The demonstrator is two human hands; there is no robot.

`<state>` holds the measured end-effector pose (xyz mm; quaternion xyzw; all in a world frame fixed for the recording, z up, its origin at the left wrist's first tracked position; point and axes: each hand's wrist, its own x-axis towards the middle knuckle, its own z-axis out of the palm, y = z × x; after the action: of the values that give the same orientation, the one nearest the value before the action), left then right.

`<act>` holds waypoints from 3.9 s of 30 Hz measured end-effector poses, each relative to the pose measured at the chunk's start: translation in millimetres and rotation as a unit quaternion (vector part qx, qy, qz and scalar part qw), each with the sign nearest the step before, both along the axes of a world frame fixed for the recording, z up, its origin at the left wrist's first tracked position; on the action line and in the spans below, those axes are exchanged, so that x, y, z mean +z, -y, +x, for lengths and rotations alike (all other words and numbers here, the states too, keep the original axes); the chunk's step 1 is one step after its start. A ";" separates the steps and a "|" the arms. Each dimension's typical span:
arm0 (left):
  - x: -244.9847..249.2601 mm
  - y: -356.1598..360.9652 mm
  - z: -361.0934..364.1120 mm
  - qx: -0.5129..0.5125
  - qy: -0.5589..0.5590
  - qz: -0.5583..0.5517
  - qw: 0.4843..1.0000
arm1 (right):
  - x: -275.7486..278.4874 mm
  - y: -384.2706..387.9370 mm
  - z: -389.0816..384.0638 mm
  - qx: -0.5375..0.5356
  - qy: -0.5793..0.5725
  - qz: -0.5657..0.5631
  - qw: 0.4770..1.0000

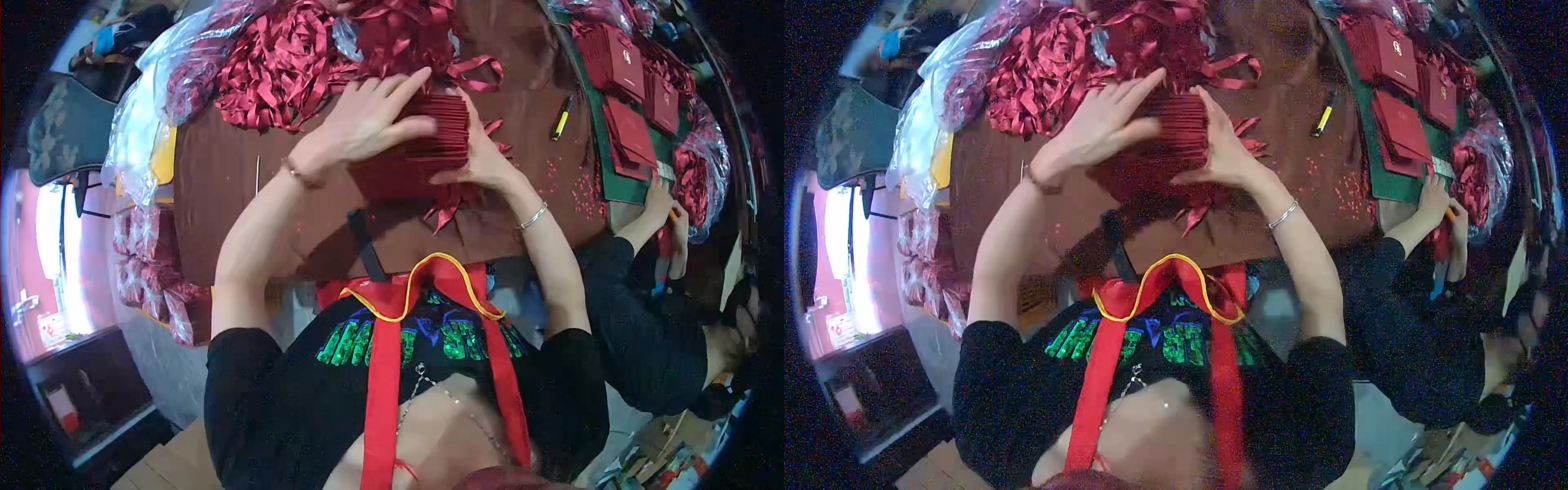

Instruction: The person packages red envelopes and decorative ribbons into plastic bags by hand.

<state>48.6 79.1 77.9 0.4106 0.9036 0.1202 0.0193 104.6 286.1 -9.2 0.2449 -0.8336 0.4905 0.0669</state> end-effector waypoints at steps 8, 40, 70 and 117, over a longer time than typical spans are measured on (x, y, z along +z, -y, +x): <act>3.2 -11.8 15.7 -0.016 -0.040 -0.070 0.997 | 0.6 11.0 4.7 -0.083 0.022 0.035 0.996; 8.6 4.3 -21.8 -0.067 -0.071 -0.054 0.994 | 18.6 -13.0 -9.7 -0.052 0.020 0.238 0.970; 19.9 50.2 -16.9 -0.036 -0.114 0.000 0.993 | 11.0 50.0 -32.5 -0.107 -0.054 0.347 0.930; -13.4 29.6 -10.2 -0.034 -0.112 -0.024 0.993 | 11.2 59.6 -21.0 -0.034 0.011 0.046 0.998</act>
<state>38.4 49.5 64.4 0.4512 0.8883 0.0511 -0.0682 83.6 226.5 2.1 0.2143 -0.8637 0.4519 0.0628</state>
